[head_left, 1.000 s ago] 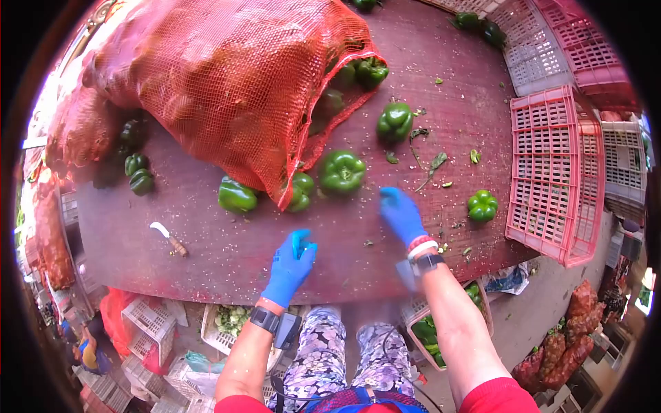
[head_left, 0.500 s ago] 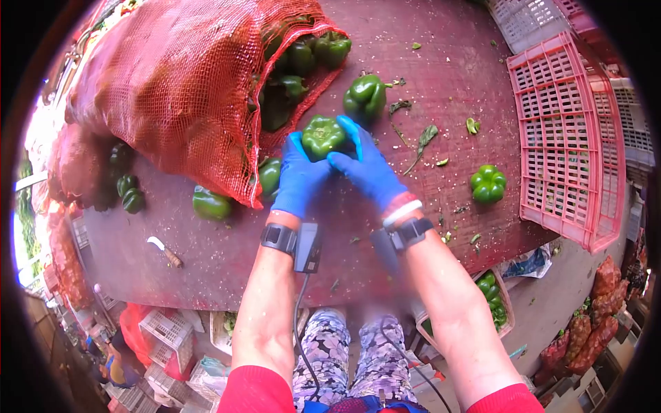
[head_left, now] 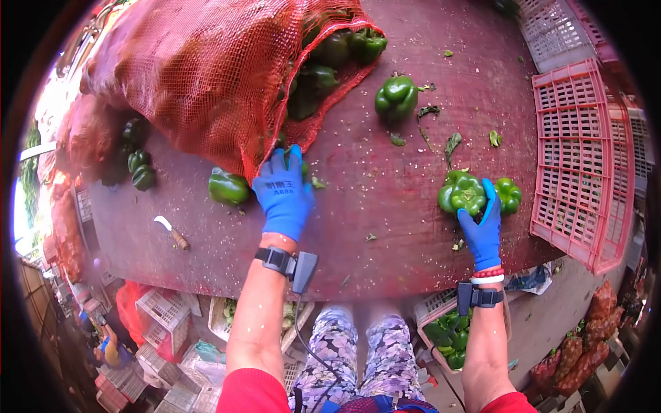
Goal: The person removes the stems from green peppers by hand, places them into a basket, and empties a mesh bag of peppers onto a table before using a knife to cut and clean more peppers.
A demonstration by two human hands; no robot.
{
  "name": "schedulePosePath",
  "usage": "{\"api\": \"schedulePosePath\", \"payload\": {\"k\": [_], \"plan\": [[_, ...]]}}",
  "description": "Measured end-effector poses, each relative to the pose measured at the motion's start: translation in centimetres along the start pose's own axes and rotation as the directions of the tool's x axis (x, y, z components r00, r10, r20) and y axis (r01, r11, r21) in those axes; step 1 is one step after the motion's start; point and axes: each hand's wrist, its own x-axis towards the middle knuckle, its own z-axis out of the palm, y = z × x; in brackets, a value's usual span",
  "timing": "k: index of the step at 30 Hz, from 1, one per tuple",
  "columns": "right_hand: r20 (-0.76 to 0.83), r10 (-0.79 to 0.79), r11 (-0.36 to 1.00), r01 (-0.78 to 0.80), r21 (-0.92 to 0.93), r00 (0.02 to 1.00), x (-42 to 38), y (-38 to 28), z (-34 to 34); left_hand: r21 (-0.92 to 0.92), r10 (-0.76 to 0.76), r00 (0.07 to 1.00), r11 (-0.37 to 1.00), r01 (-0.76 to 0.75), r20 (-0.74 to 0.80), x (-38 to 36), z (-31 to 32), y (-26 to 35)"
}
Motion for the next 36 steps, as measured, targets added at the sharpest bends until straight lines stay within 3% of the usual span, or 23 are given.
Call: {"api": "schedulePosePath", "payload": {"k": [2,4,7,8,9,11,12,15,16,19,20,21,23,24,26,30,33,34,35,36], "plan": [[-0.124,-0.086,0.973,0.056,-0.226,0.989,-0.7,-0.5,-0.2,0.032,-0.034,0.988,0.999,0.03,0.151,0.6,-0.2,-1.1],[-0.229,-0.156,0.931,0.066,-0.358,0.961,-1.6,-3.1,-0.4,-0.078,0.015,0.996,0.997,-0.008,0.09,0.1,0.9,-2.5],[-0.234,-0.152,0.974,0.105,-0.2,0.96,-4.1,-6.3,0.7,-0.224,0.082,0.988,0.969,-0.109,-0.129,-1.5,2.0,-3.2],[-0.112,-0.02,0.999,0.024,0.028,0.993,-5.0,-7.7,1.6,-0.27,0.096,0.971,0.95,-0.155,-0.219,-2.3,2.2,-3.0],[0.036,0.08,0.967,-0.086,0.239,0.996,-5.7,-9.2,2.9,-0.425,0.049,0.982,0.896,-0.125,-0.185,-3.1,2.1,-2.3],[0.192,0.024,0.857,-0.119,0.502,0.981,-5.8,-10.9,6.6,-0.697,-0.026,0.997,0.716,-0.037,-0.079,-5.2,2.4,-0.6],[0.244,0.01,0.83,-0.145,0.539,0.97,-5.6,-11.1,8.8,-0.59,0.035,0.994,0.803,-0.091,-0.106,-5.9,2.8,-0.3],[0.4,-0.064,0.832,-0.172,0.527,0.914,-3.2,-11.2,13.7,-0.657,-0.247,0.952,0.751,0.07,-0.181,-6.9,3.7,-0.5],[0.458,-0.089,0.844,-0.178,0.507,0.884,-2.6,-11.4,14.9,-0.525,-0.218,0.946,0.849,0.063,-0.24,-6.8,4.0,-1.7],[0.5,-0.244,0.949,0.099,0.299,0.831,-1.5,-11.3,16.8,-0.238,-0.086,0.969,0.971,0.029,-0.231,-7.0,3.0,-2.8],[0.42,-0.327,0.932,0.214,0.293,0.846,-1.5,-11.0,17.1,-0.111,-0.033,0.976,0.994,0.009,-0.217,-7.0,2.7,-3.1],[0.474,-0.268,0.936,0.112,0.332,0.839,-1.7,-10.8,17.1,-0.366,-0.138,0.979,0.927,0.075,-0.149,-7.2,3.6,-3.6],[0.581,-0.157,0.922,-0.092,0.376,0.799,-2.0,-10.7,16.5,-0.779,-0.28,0.959,0.59,0.211,0.048,-7.2,5.8,-4.0],[0.603,-0.131,0.903,-0.156,0.399,0.787,-2.2,-10.8,16.3,-0.75,-0.256,0.966,0.629,0.202,0.046,-7.0,5.8,-4.1],[0.648,-0.08,0.853,-0.285,0.438,0.758,-2.7,-11.0,15.9,-0.789,-0.234,0.97,0.585,0.189,0.06,-7.0,5.6,-3.4],[0.584,-0.184,0.583,-0.391,0.713,0.791,-3.1,-12.9,15.4,-0.787,-0.11,0.992,0.617,0.026,-0.053,-8.2,4.1,-0.2],[0.59,-0.21,0.425,-0.471,0.773,0.779,-3.7,-12.9,14.3,-0.952,-0.139,0.971,0.213,0.221,0.195,-9.6,0.0,2.8],[0.603,-0.177,0.403,-0.501,0.766,0.778,-4.5,-12.8,13.3,-0.936,-0.055,0.947,0.144,0.321,0.316,-10.3,0.0,2.9],[0.614,-0.144,0.379,-0.53,0.759,0.776,-5.2,-12.7,12.4,-0.937,-0.016,0.953,0.18,0.3,0.302,-10.9,0.3,3.1],[0.561,-0.137,0.454,-0.451,0.768,0.817,-5.9,-12.4,11.9,-0.936,0.024,0.956,0.215,0.279,0.291,-11.4,0.2,3.5]]}}
